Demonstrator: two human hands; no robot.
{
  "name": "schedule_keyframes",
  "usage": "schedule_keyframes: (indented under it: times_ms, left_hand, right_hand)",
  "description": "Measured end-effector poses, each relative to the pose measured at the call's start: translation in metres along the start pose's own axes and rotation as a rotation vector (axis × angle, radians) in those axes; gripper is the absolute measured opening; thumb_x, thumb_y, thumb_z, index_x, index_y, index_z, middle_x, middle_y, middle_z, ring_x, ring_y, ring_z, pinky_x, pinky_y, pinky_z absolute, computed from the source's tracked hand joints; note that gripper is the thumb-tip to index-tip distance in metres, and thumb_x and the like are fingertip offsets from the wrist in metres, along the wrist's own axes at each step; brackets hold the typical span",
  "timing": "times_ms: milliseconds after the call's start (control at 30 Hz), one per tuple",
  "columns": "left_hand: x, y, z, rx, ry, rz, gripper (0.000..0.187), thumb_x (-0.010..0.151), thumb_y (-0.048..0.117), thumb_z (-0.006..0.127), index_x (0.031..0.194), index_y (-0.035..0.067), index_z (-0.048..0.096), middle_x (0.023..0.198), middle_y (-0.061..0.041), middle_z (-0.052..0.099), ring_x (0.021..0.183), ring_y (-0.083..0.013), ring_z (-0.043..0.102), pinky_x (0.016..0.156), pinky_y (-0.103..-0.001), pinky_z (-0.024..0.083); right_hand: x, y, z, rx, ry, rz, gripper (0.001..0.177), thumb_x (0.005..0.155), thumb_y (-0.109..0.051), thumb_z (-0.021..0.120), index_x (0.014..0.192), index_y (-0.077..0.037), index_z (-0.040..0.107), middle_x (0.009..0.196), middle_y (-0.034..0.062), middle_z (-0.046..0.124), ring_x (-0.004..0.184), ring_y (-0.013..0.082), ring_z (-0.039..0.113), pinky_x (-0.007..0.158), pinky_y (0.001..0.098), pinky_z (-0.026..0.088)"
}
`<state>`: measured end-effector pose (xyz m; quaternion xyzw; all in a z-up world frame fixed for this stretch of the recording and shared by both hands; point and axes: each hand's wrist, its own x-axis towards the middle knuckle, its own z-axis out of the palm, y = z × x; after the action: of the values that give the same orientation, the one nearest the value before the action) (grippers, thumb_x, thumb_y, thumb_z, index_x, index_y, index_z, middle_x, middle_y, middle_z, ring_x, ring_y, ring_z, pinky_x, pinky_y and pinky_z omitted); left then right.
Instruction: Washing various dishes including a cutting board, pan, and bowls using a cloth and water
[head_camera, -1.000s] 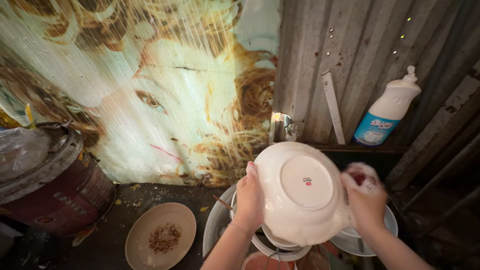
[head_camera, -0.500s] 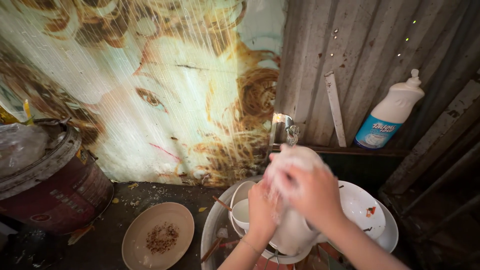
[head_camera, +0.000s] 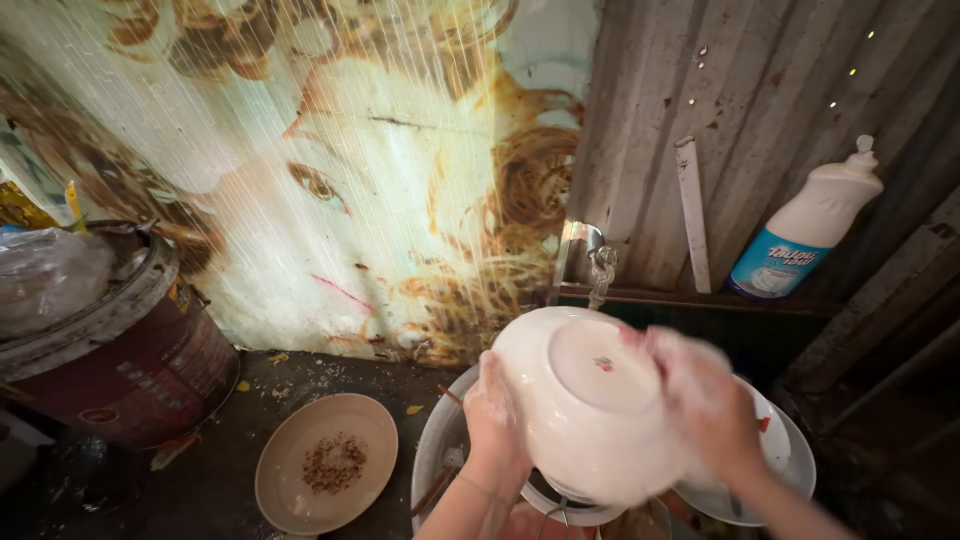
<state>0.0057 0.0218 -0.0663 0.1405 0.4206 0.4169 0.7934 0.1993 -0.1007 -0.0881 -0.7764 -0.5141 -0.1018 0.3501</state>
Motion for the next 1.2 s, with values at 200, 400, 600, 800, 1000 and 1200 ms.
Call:
schedule_keyframes:
  times_ms: [200, 400, 600, 800, 1000, 1200]
  left_hand:
    - [0.014, -0.007, 0.002, 0.215, 0.151, 0.034, 0.054, 0.102, 0.052, 0.043, 0.104, 0.005, 0.071, 0.091, -0.009, 0.067, 0.086, -0.0215, 0.061, 0.074, -0.037, 0.051]
    - [0.048, -0.049, -0.012, 0.523, -0.387, 0.475, 0.055, 0.111, 0.037, 0.036, 0.065, 0.015, 0.056, 0.061, -0.002, 0.060, 0.057, -0.0115, 0.049, 0.053, -0.032, 0.045]
    - [0.010, -0.046, -0.005, 0.746, -0.328, 0.146, 0.056, 0.102, 0.059, 0.048, 0.068, 0.017, 0.038, 0.067, 0.003, 0.037, 0.070, -0.0136, 0.029, 0.061, -0.034, 0.027]
    - [0.043, -0.043, -0.020, 0.412, -0.151, 0.161, 0.050, 0.105, 0.050, 0.050, 0.071, 0.014, 0.043, 0.065, 0.000, 0.034, 0.062, -0.0153, 0.031, 0.059, -0.034, 0.030]
    - [0.012, -0.018, -0.014, 0.901, 0.060, 0.518, 0.062, 0.101, 0.060, 0.032, 0.062, 0.012, 0.038, 0.061, -0.005, 0.040, 0.066, -0.0185, 0.034, 0.061, -0.035, 0.036]
    - [0.011, -0.045, -0.028, 1.302, -0.493, 1.489, 0.044, 0.109, 0.034, 0.050, 0.073, 0.009, 0.052, 0.059, -0.014, 0.055, 0.048, -0.0367, 0.053, 0.048, -0.049, 0.039]
  right_hand:
    - [-0.014, -0.110, -0.028, 0.308, 0.069, -0.791, 0.026, 0.098, -0.020, 0.048, 0.094, -0.009, 0.071, 0.110, 0.0133, 0.068, 0.112, 0.0372, 0.064, 0.108, 0.0549, 0.050]
    - [0.001, -0.092, 0.024, -0.387, -0.181, -0.628, 0.028, 0.091, -0.044, 0.062, 0.107, -0.025, 0.075, 0.106, 0.0075, 0.074, 0.101, 0.0416, 0.066, 0.062, 0.0573, 0.059]
    - [0.059, -0.093, -0.017, -0.050, -0.404, 0.383, 0.047, 0.089, -0.028, 0.045, 0.118, -0.046, 0.077, 0.128, -0.0218, 0.072, 0.079, 0.0103, 0.075, 0.070, 0.0275, 0.055]
    - [0.021, -0.020, 0.012, -0.315, -0.263, 0.345, 0.047, 0.090, -0.050, 0.050, 0.137, -0.048, 0.059, 0.107, 0.0030, 0.074, 0.069, 0.0303, 0.073, 0.064, 0.0428, 0.054]
    - [-0.001, -0.118, -0.010, 0.140, -0.526, 0.705, 0.064, 0.093, -0.057, 0.035, 0.152, -0.034, 0.045, 0.157, -0.0042, 0.048, 0.149, 0.0252, 0.041, 0.121, 0.0371, 0.029]
    - [0.034, -0.147, -0.047, 1.460, -0.515, 1.237, 0.094, 0.088, -0.081, 0.020, 0.140, -0.009, 0.052, 0.140, 0.0239, 0.057, 0.131, 0.0393, 0.050, 0.116, 0.0515, 0.032]
